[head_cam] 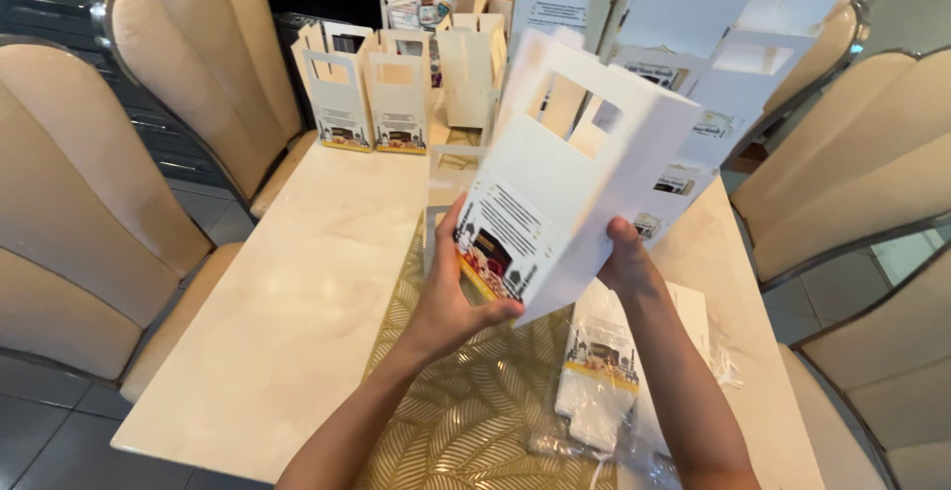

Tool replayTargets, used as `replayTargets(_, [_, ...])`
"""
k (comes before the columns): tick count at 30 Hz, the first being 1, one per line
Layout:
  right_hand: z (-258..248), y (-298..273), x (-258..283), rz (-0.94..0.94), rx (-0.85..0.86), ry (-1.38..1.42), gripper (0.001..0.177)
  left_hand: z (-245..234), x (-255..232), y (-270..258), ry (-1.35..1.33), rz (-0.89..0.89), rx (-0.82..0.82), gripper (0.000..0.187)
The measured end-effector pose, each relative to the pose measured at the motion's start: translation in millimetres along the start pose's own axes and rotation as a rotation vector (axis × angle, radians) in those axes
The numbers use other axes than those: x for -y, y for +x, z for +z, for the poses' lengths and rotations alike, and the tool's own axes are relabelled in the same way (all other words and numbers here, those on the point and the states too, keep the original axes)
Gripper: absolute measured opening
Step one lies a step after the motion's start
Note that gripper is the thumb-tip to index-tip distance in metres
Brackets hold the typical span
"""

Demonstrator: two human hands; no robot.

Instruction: The person assembles flat-packed white cardboard boxes by folding along pre-scored lines and inserting tabs into slots. They handle multiple boxes one at a time, folding side panels and securing the structure, then place the completed boxes upright on the table.

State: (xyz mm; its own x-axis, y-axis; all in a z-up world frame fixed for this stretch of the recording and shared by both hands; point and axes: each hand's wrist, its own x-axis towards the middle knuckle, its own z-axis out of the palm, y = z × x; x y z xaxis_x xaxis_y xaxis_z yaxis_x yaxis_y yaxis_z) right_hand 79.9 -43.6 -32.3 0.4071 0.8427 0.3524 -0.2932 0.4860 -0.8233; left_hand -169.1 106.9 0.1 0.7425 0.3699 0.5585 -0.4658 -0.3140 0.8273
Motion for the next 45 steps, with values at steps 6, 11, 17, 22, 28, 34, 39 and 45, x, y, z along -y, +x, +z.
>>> replayTargets(6, [80.0,26.0,11.2,-0.149,-0.188,-0.603,0.122,-27.8,9.5,10.9,0.172,0.069,-0.061,0.112])
replayTargets(11, [114.9,22.6,17.6,-0.362,-0.001,-0.724,0.129,-42.8,44.6,38.1,-0.146,0.004,-0.06,0.065])
replayTargets(17, [112.4,29.9,26.9,-0.224,0.042,-0.703,0.075,-79.1,82.6,64.6,-0.641,-0.318,-0.105,0.049])
replayTargets(22, [104.6,49.5,29.1,-0.087,0.098,-0.437,0.076,-82.2,79.9,83.2,-0.617,-0.249,-0.068,0.049])
replayTargets(28, [95.5,77.0,37.6,-0.049,0.081,-0.321,0.092,-89.7,58.7,122.2,-0.506,-0.215,-0.169,0.047])
replayTargets(34, [83.9,104.8,23.1,-0.044,-0.018,-0.439,0.101,-100.1,79.6,143.5,-0.319,-0.191,-0.214,0.039])
replayTargets(39, [68.0,112.6,3.2,-0.116,0.017,-0.446,0.118,-106.5,122.2,131.0,-0.204,-0.178,-0.26,0.021])
replayTargets(45, [57.3,112.7,-3.8,-0.016,-0.08,-0.544,0.124,-105.3,143.3,94.5,0.003,-0.099,-0.127,0.023])
